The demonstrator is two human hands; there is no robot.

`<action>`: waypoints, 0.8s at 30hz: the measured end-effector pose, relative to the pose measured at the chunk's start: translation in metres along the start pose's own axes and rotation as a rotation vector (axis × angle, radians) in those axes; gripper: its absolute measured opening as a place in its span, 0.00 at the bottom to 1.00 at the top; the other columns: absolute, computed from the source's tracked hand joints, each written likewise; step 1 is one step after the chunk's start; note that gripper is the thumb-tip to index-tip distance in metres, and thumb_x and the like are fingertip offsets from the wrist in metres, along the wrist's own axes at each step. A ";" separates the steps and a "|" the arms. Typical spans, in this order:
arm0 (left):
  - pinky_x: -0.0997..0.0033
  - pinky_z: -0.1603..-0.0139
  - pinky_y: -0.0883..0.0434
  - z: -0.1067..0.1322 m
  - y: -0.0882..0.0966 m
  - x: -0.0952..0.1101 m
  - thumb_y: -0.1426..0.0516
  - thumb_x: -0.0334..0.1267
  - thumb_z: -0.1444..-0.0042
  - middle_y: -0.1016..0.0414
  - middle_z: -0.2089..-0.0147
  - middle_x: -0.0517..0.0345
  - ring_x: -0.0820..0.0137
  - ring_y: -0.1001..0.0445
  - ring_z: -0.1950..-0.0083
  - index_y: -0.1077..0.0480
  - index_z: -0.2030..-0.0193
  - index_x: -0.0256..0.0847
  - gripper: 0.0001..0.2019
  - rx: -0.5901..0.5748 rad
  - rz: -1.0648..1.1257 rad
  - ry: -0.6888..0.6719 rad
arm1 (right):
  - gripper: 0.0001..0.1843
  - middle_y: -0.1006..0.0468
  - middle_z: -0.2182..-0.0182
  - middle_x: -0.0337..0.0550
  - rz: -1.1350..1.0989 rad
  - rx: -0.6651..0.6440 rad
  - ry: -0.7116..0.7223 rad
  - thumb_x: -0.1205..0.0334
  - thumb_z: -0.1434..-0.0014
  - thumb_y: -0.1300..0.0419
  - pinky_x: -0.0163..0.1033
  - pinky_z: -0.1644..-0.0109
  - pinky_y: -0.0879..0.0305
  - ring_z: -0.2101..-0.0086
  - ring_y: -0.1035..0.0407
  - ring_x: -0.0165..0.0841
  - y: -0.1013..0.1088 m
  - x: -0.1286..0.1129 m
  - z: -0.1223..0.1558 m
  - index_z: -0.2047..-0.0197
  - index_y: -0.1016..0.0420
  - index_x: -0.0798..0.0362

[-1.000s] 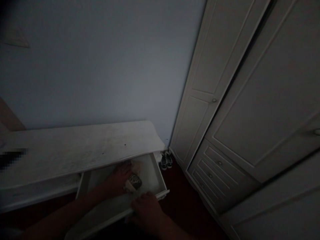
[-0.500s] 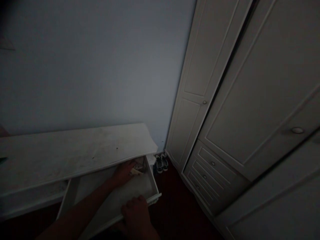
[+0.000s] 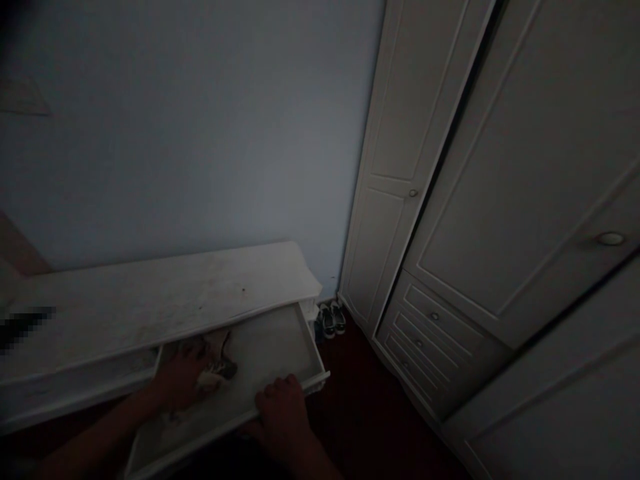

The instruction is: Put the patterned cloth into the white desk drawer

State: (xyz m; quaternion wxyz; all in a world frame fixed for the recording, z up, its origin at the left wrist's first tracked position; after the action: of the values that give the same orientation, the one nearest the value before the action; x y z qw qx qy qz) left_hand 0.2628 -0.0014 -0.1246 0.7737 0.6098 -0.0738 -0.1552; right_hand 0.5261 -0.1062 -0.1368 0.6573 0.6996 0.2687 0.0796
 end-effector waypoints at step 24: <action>0.45 0.29 0.40 -0.077 0.015 0.170 0.41 0.36 0.41 0.29 0.33 0.50 0.51 0.36 0.32 0.30 0.35 0.51 0.25 0.175 0.197 -0.429 | 0.29 0.21 0.53 0.48 0.014 0.286 -0.030 0.32 0.37 0.39 0.52 0.48 0.37 0.54 0.28 0.47 -0.023 0.000 0.006 0.49 0.31 0.49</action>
State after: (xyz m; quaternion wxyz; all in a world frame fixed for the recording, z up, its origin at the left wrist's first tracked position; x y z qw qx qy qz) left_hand 0.4486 0.0163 -0.1421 0.6960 0.6174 -0.3085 -0.1981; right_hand 0.5231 -0.1118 -0.1599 0.5542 0.7891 0.2628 0.0346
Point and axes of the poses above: each hand's wrist, its own z-axis away from the middle knuckle, its own y-axis out of the back of the hand, x = y × z, the point moved 3 cm from there along -z, towards the middle knuckle
